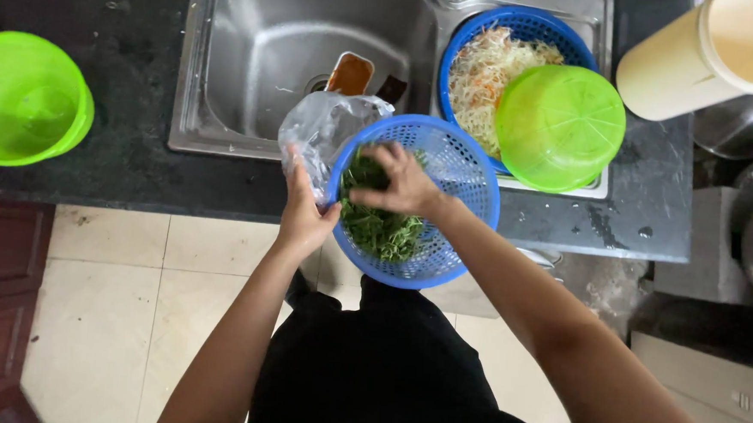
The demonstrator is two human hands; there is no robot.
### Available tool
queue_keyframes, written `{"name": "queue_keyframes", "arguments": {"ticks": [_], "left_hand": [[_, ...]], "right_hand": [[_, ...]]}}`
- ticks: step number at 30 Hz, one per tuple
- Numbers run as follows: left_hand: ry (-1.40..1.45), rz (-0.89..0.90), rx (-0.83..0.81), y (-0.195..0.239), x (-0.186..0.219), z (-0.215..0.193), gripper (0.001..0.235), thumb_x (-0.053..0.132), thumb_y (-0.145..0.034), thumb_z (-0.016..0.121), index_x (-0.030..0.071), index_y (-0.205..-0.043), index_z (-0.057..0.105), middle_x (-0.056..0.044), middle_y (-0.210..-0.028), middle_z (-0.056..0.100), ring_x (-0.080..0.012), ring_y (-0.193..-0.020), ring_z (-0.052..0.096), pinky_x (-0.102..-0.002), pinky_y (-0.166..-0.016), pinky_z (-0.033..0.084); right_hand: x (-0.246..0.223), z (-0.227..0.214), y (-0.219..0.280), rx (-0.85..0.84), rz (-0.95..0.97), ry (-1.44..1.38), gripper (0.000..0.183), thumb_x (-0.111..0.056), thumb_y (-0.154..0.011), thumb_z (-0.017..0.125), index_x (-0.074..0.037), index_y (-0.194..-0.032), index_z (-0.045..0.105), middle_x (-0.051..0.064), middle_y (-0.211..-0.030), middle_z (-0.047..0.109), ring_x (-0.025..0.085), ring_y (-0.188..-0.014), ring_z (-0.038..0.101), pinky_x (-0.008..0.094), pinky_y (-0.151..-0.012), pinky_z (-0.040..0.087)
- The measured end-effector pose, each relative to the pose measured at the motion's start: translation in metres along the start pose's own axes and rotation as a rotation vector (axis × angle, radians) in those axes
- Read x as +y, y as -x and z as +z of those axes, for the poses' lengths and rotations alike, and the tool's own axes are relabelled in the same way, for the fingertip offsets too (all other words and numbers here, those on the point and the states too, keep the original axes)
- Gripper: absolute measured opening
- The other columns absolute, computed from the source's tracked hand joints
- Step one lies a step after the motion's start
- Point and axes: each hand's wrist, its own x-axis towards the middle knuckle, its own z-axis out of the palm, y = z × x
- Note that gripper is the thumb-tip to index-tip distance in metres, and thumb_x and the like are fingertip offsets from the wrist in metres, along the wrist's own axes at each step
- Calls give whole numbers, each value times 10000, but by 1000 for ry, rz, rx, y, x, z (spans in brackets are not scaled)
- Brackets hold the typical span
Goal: Transfer prepared salad or vegetables from a strainer into a plastic bag and tie the bag.
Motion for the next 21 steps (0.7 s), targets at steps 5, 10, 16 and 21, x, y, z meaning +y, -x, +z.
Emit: {"name": "queue_keyframes", "arguments": {"ticks": [5,10,16,21], "left_hand": [[114,-96,-28,-1,7,-4,1194,-10,-813,746,68,-1626,-125,-214,-1693,92,-350,-1514,337,-350,-1061,525],[224,-49,-32,-4,-3,-3,1214,-40,-827,745,78,-1619,-168,-210,-1707,38,-339,-1501,379,-352,-1044,534],[161,-215,-154,-5,10,-14,1205,-33,-827,736,120,-1602,-174,-182,-1719,-64,-321,-1484,395,-347,-992,567],[266,-167,-145,-3,16,-15,1214,-38,-812,720,148,-1598,-186,-171,-1725,-78,-327,-1442,456,-340,-933,588]], "right_hand": [[-35,-14,34,-279,-98,277,1259,-667,-543,914,-303,-1578,297,338,-1557,195,570,-1446,189,660,-1177,194],[-14,23,38,-296,-158,651,1340,-667,-518,944,-230,-1551,212,353,-1593,107,576,-1477,141,693,-1177,183],[7,52,30,-241,-60,463,1074,-344,-654,912,-303,-1549,320,256,-1596,223,497,-1401,319,613,-1124,354],[19,67,31,71,-122,360,840,42,-635,800,-316,-1376,636,219,-1473,494,443,-1348,486,479,-1092,458]]}}
